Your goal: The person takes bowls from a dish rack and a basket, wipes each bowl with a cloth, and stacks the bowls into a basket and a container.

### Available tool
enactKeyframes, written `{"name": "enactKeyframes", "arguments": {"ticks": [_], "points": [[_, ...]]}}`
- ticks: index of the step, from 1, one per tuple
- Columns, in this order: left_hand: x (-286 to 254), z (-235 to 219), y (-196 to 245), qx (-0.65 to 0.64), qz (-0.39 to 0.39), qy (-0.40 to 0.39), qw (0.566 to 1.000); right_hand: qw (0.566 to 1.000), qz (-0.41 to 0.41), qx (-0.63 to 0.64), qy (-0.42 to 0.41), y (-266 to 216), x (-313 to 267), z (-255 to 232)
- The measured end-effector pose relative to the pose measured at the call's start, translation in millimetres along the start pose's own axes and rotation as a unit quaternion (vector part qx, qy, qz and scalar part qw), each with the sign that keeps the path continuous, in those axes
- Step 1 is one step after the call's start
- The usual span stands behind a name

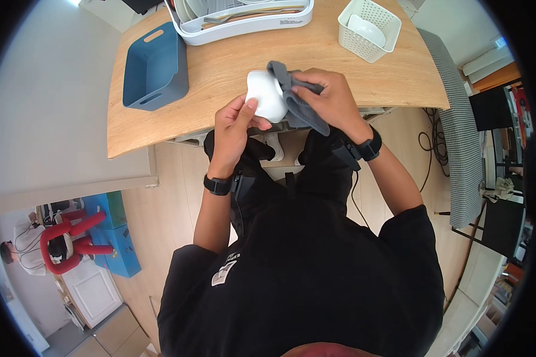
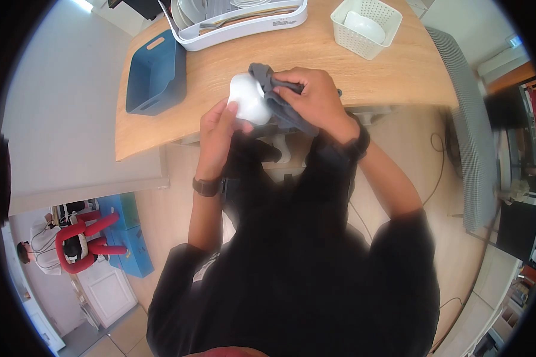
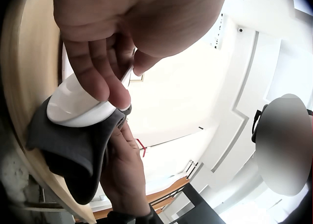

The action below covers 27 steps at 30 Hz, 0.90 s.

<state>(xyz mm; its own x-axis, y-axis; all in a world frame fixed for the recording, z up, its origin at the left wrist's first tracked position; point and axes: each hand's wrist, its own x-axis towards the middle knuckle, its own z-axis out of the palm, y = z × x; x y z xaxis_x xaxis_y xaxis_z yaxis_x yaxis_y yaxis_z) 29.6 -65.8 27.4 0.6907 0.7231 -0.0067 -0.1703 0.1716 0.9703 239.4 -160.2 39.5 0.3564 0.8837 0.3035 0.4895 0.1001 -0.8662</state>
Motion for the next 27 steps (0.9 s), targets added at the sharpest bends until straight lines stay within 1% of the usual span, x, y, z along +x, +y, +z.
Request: {"name": "enactKeyframes", "arguments": {"ticks": [1, 3, 4, 5, 6, 7, 10, 11, 12, 13, 14, 15, 16, 17, 19, 21, 22, 23, 25, 27], "points": [[0, 2, 1, 0.001, 0.001, -0.002, 1.000, 1.000, -0.001, 0.000, 0.002, -3, -1, 1], [-1, 5, 4, 0.046, 0.000, 0.005, 0.999, 0.999, -0.014, -0.040, 0.014, -9, -3, 2], [-2, 6, 5, 0.046, 0.000, 0.003, 0.999, 0.999, -0.026, -0.034, 0.016, -5, -3, 2], [-3, 5, 6, 0.061, 0.015, -0.002, 0.998, 0.999, -0.025, -0.034, 0.017, -5, -1, 1], [-4, 5, 6, 0.076, 0.031, -0.006, 0.997, 0.995, -0.054, -0.084, 0.014, -5, 0, -1], [-6, 5, 9, 0.076, 0.029, -0.008, 0.997, 0.987, -0.083, -0.134, 0.012, -4, 1, -2], [-7, 7, 16, 0.093, 0.025, 0.002, 0.995, 0.986, -0.069, -0.150, -0.008, 5, 3, -5], [-7, 7, 16, 0.115, 0.033, 0.018, 0.993, 0.986, -0.071, -0.152, -0.006, 8, 3, -4], [-6, 7, 16, 0.138, 0.042, 0.034, 0.989, 0.997, -0.017, -0.070, 0.007, 12, 3, -3], [-6, 5, 15, 0.137, 0.049, 0.034, 0.989, 0.999, 0.035, 0.011, 0.021, 15, 4, -3], [-6, 1, 12, 0.182, 0.077, 0.031, 0.980, 0.999, 0.026, 0.008, 0.023, 14, 5, -4], [-5, -3, 12, 0.228, 0.109, 0.030, 0.967, 0.998, 0.030, 0.043, 0.029, 11, 5, -5], [-5, -7, 17, 0.298, 0.120, 0.023, 0.947, 0.996, 0.031, 0.079, 0.035, 8, 6, -6], [-7, -5, 21, 0.308, 0.115, 0.031, 0.944, 0.996, 0.016, 0.075, 0.039, 7, 7, -6], [-7, -3, 25, 0.324, 0.159, 0.051, 0.931, 0.984, 0.097, 0.152, 0.007, 9, 6, -6], [-5, -8, 21, 0.315, 0.186, 0.060, 0.929, 0.982, 0.106, 0.160, -0.003, 13, 6, -5], [-1, -10, 18, 0.307, 0.196, 0.069, 0.929, 0.983, 0.091, 0.161, -0.009, 22, 5, -3], [2, -11, 15, 0.302, 0.208, 0.071, 0.928, 0.985, 0.111, 0.129, -0.012, 28, 4, 0], [5, -15, 8, 0.227, 0.192, 0.078, 0.952, 0.985, 0.101, 0.138, -0.029, 28, 3, 2], [11, -19, 2, 0.218, 0.191, 0.078, 0.954, 0.986, 0.089, 0.133, -0.039, 18, 1, 2]]}}
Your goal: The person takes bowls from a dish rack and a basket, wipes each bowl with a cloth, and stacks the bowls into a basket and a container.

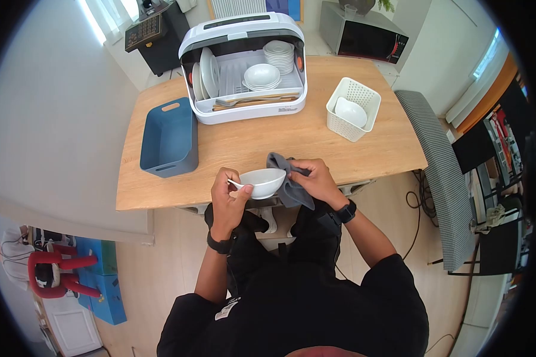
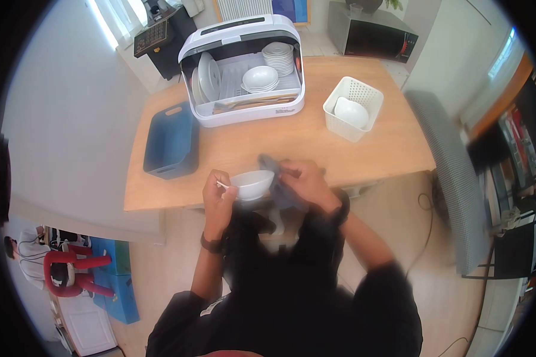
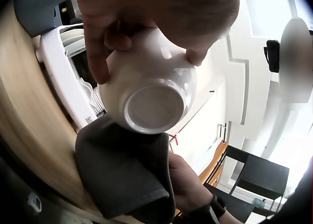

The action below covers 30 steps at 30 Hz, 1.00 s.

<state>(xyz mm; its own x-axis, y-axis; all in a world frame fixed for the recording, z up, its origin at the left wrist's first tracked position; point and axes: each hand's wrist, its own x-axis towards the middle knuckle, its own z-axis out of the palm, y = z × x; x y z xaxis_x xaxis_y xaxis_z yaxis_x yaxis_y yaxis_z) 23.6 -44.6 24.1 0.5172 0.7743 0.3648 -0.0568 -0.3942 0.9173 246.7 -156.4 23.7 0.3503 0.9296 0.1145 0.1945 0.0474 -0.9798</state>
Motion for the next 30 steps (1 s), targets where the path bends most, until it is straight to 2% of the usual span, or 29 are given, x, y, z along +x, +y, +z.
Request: {"name": "enactKeyframes", "arguments": {"ticks": [2, 5, 6, 8, 9, 13, 15, 16, 18, 20, 21, 22, 26, 29, 30], "points": [[2, 5, 0, -0.073, 0.039, 0.031, 0.996, 1.000, -0.003, -0.005, -0.014, -2, -3, 3], [7, 10, 6, -0.137, -0.006, 0.067, 0.988, 0.994, -0.086, -0.072, -0.010, 2, -6, 7], [9, 11, 3, -0.140, -0.006, 0.073, 0.987, 0.993, -0.086, -0.076, -0.015, 1, -6, 7], [13, 9, -4, -0.112, 0.012, 0.076, 0.991, 0.960, -0.211, -0.179, -0.050, -3, -6, 8], [15, 10, -6, -0.118, 0.013, 0.082, 0.989, 0.953, -0.234, -0.182, -0.059, -8, -8, 13], [17, 25, -16, -0.131, -0.042, 0.032, 0.990, 0.916, -0.304, -0.248, -0.087, -8, -13, 25], [12, 36, -19, -0.159, -0.106, -0.015, 0.982, 0.911, -0.305, -0.262, -0.089, -11, -11, 27], [10, 39, -17, -0.164, -0.109, -0.011, 0.980, 0.910, -0.305, -0.270, -0.081, -11, -11, 27], [8, 44, -11, -0.140, -0.117, -0.057, 0.981, 0.907, -0.313, -0.273, -0.066, -12, -7, 25], [6, 47, -8, -0.152, -0.119, -0.054, 0.980, 0.897, -0.298, -0.326, -0.004, -17, -6, 22], [5, 47, -5, -0.128, -0.085, -0.066, 0.986, 0.887, -0.305, -0.346, 0.010, -15, -5, 21], [2, 48, -1, -0.105, -0.054, -0.076, 0.990, 0.888, -0.298, -0.350, 0.006, -13, -4, 20], [1, 46, 1, -0.114, -0.077, -0.098, 0.986, 0.884, -0.277, -0.377, 0.002, -2, -8, 22], [1, 46, 2, -0.109, -0.054, -0.079, 0.989, 0.900, -0.250, -0.358, 0.004, -8, -13, 28], [3, 46, 5, -0.122, -0.057, -0.065, 0.989, 0.927, -0.205, -0.313, -0.016, -13, -14, 29]]}}
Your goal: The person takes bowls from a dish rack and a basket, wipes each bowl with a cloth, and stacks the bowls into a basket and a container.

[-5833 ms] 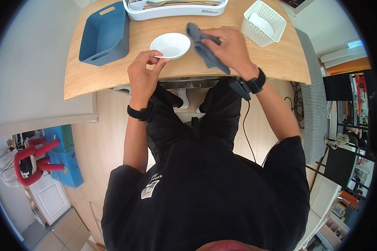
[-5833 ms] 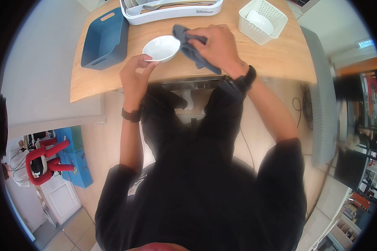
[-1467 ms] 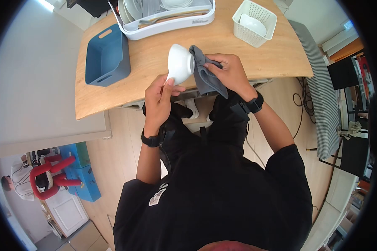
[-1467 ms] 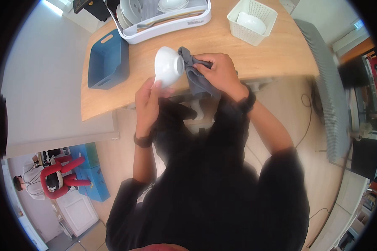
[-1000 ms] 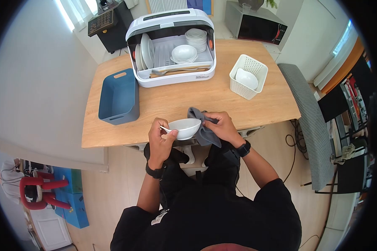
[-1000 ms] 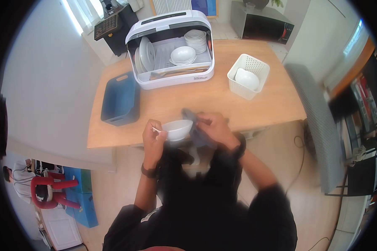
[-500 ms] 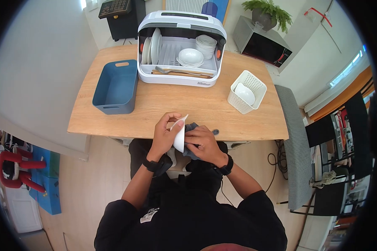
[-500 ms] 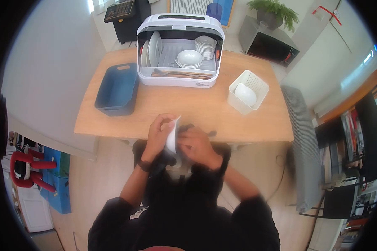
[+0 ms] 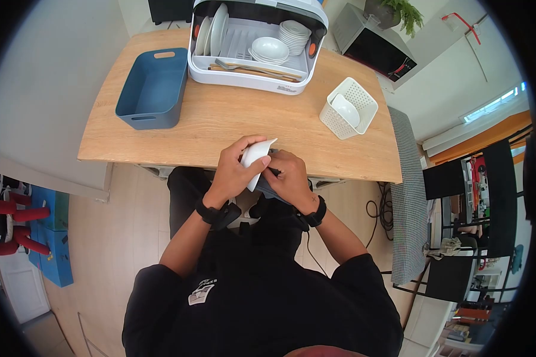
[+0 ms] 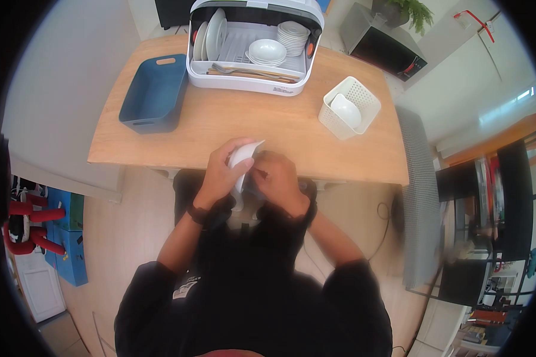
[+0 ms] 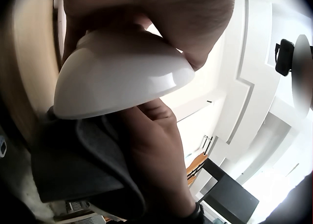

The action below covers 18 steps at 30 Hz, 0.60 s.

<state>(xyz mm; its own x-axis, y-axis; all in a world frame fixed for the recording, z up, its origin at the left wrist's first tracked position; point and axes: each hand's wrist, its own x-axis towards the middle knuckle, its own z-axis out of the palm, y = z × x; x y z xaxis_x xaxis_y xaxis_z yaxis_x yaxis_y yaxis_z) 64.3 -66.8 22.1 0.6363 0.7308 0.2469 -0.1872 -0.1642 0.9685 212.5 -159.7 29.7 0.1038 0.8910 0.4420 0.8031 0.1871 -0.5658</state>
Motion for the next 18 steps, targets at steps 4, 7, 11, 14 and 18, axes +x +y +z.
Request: {"name": "enactKeyframes", "arguments": {"ticks": [4, 7, 11, 14, 18], "points": [[2, -3, 5, 0.022, 0.016, 0.011, 1.000, 0.983, 0.049, 0.166, -0.058, -11, -3, 1], [2, -3, 3, 0.011, 0.021, 0.005, 1.000, 0.948, 0.132, 0.268, -0.113, -8, -8, 3], [-1, 2, 2, 0.020, 0.034, 0.041, 0.998, 0.892, 0.217, 0.388, -0.076, -7, -4, 0], [-5, 4, 1, -0.028, -0.006, 0.047, 0.998, 0.882, 0.251, 0.398, 0.003, -12, 2, 1], [-3, 4, -2, -0.098, -0.034, 0.070, 0.992, 0.993, 0.073, 0.062, 0.069, -2, 0, 6]]}}
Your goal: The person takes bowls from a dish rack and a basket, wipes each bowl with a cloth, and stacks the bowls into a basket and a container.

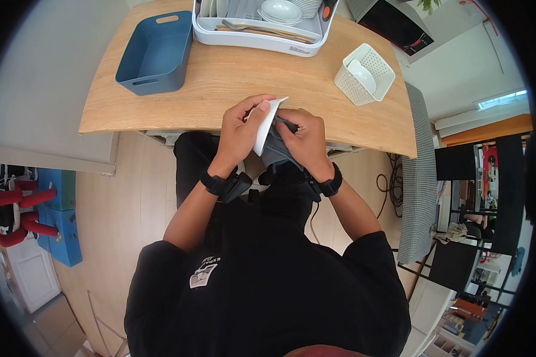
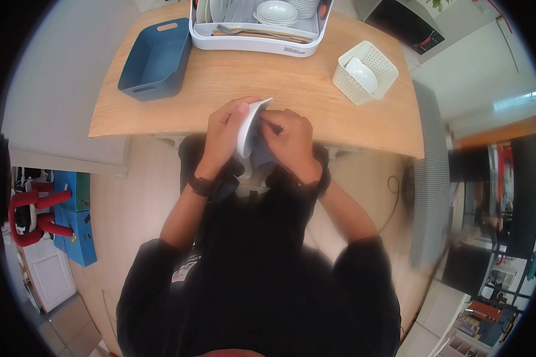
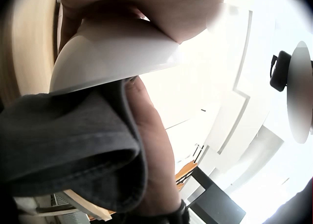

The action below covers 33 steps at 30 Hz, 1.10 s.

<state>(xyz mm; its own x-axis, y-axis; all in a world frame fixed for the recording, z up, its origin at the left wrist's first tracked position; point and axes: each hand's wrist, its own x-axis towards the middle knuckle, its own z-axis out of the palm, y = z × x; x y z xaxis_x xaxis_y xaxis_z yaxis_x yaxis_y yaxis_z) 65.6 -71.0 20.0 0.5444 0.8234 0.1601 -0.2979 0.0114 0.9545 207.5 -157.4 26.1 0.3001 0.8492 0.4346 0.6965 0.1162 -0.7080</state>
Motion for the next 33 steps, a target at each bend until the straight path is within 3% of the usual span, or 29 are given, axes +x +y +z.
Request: {"name": "enactKeyframes", "arguments": {"ticks": [2, 9, 13, 15, 18, 20, 22, 28, 33], "points": [[0, -4, 3, -0.003, -0.013, -0.004, 1.000, 0.998, -0.031, -0.045, 0.006, -9, 2, -1], [1, -7, 5, -0.086, -0.078, 0.043, 0.992, 0.987, -0.025, 0.007, -0.160, -26, -2, 0], [2, -9, 2, -0.096, -0.079, 0.039, 0.991, 0.977, 0.046, 0.137, -0.156, -28, -4, 3], [2, -10, 0, -0.088, -0.083, 0.038, 0.992, 0.958, 0.129, 0.226, -0.124, -31, -1, 0], [2, -10, -2, -0.066, -0.067, 0.024, 0.995, 0.964, 0.159, 0.200, -0.071, -31, 7, -5], [0, -11, 0, -0.071, -0.069, 0.021, 0.995, 0.971, 0.152, 0.180, -0.051, -19, 8, -5], [0, -12, 3, -0.076, -0.071, 0.020, 0.994, 0.998, 0.037, 0.042, -0.010, -10, 9, -6], [2, -18, 7, -0.138, -0.096, 0.038, 0.985, 0.999, 0.009, -0.028, -0.038, -18, 4, -8], [2, -16, 15, -0.052, -0.064, 0.079, 0.993, 0.996, 0.011, 0.023, -0.083, -19, -4, 0]]}}
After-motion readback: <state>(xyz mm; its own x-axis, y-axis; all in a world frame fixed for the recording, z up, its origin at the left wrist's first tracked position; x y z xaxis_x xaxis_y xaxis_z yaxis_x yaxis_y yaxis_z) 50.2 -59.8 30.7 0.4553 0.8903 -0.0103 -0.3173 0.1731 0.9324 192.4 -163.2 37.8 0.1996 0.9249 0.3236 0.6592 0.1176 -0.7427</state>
